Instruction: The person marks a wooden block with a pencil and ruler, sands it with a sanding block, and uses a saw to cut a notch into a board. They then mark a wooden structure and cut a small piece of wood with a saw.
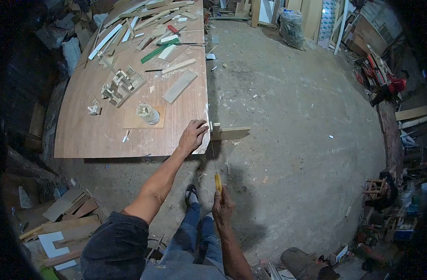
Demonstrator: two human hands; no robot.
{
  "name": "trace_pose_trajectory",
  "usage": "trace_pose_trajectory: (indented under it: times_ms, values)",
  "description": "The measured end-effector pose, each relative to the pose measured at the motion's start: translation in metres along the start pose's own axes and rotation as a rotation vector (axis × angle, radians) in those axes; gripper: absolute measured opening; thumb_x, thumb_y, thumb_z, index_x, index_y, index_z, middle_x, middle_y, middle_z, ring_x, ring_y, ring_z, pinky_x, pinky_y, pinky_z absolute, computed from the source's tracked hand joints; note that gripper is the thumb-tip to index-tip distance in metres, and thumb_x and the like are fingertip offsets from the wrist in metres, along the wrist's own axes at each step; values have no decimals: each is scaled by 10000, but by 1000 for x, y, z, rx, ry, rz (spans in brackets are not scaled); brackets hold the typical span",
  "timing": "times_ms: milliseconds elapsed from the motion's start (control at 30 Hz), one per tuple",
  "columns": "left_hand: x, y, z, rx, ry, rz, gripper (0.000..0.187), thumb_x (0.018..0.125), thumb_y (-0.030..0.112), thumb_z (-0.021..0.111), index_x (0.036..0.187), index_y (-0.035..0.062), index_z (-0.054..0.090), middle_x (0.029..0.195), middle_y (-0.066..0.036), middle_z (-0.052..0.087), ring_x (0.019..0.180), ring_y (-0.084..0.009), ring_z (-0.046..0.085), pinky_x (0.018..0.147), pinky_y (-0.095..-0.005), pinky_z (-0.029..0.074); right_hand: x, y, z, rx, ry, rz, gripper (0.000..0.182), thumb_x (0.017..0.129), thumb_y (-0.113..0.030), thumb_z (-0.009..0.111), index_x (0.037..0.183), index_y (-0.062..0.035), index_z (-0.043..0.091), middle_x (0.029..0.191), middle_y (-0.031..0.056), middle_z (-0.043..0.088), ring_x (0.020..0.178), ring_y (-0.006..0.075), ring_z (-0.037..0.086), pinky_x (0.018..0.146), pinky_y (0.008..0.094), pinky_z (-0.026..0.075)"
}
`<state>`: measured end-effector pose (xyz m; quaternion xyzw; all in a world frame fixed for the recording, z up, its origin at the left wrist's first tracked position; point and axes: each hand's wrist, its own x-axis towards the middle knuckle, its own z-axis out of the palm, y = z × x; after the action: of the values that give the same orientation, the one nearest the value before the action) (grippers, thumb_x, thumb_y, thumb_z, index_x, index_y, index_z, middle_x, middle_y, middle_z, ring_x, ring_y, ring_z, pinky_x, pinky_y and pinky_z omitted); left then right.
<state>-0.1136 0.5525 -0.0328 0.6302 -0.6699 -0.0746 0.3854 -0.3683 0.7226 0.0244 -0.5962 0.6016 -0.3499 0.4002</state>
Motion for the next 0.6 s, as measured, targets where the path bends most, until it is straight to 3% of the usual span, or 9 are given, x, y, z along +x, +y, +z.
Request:
trace_pose_trajectory:
  times_ms: [600]
  values:
    - [-1, 0, 1, 34, -4, 29, 175, 864, 50, 655, 1019, 21, 731, 1175, -134, 648, 1101, -319, 583, 936, -382, 509, -3, -1, -5, -15, -61, 76, 381, 985, -173, 591, 1328, -9, 616, 600, 31, 567, 525, 79, 484, 488, 277, 410]
